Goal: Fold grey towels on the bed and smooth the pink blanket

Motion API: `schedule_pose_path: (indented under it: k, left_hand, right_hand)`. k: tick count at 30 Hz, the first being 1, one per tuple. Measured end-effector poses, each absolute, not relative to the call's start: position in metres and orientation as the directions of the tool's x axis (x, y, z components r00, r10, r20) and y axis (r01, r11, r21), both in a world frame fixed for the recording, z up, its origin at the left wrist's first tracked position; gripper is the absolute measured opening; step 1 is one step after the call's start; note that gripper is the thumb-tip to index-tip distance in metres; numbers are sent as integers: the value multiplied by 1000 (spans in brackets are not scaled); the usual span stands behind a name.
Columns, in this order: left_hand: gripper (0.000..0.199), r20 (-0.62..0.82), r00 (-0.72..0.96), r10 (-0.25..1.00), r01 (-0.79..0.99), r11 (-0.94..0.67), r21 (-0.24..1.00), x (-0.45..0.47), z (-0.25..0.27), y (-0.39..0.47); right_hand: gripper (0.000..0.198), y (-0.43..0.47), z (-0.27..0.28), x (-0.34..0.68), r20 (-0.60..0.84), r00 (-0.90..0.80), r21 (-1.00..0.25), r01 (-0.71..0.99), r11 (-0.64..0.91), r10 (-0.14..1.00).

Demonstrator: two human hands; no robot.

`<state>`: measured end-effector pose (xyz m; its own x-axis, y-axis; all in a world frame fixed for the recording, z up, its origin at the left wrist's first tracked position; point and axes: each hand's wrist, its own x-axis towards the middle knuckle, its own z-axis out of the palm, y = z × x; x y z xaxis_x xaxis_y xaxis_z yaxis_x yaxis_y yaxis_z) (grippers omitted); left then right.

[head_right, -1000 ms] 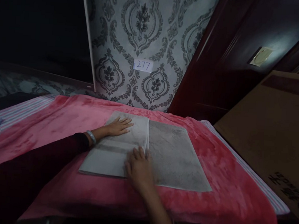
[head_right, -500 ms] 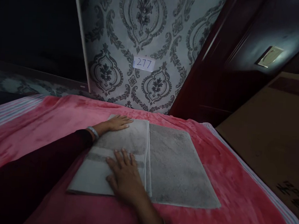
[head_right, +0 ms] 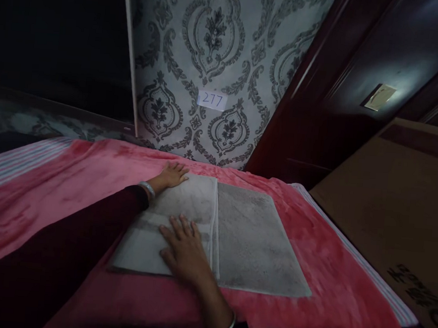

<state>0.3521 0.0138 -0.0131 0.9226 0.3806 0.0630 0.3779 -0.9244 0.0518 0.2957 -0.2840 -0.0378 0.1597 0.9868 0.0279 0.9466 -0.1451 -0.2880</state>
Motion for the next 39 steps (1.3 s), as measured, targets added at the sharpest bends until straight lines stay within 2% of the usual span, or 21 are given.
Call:
schedule_pose_path:
  k: [2, 7, 9, 15, 20, 28, 33, 36, 39]
  left_hand:
    - [67, 86, 939, 333, 329, -943, 55, 337, -11, 2]
    - [64, 37, 999, 38, 32, -989, 142, 273, -22, -20]
    - [66, 6, 1000, 3, 2, -986, 167, 248, -27, -20]
    - [64, -25, 996, 83, 86, -985, 150, 243, -29, -2]
    - [66, -4, 970, 243, 242, -961, 137, 283, -29, 15]
    - [69, -40, 925, 378, 379, -914, 142, 321, -24, 38]
    - [72, 79, 851, 520, 520, -854, 24, 320, -14, 22]
    - [71, 132, 871, 473, 480, -877, -27, 311, -6, 6]
    - [67, 89, 962, 258, 260, -965, -14, 305, 0, -16]
  right_hand:
    - [60, -284, -37, 296, 31, 162, -282, 948, -147, 986]
    - [60, -282, -31, 293, -3, 177, -270, 947, -171, 984]
    - [60, -279, -28, 288, -5, 180, -279, 944, -175, 984]
    - [59, -263, -28, 255, 48, -19, -319, 947, 33, 999]
    - [61, -261, -33, 247, 27, -20, -341, 940, 28, 999]
    - [60, -266, -25, 249, 72, 1, -385, 923, 27, 997]
    - [59, -265, -22, 249, 86, -3, -342, 939, 33, 996]
    - [58, -264, -21, 248, 117, -6, -322, 946, 44, 993]
    - [56, -269, -20, 250, 141, 1, -316, 948, 44, 990]
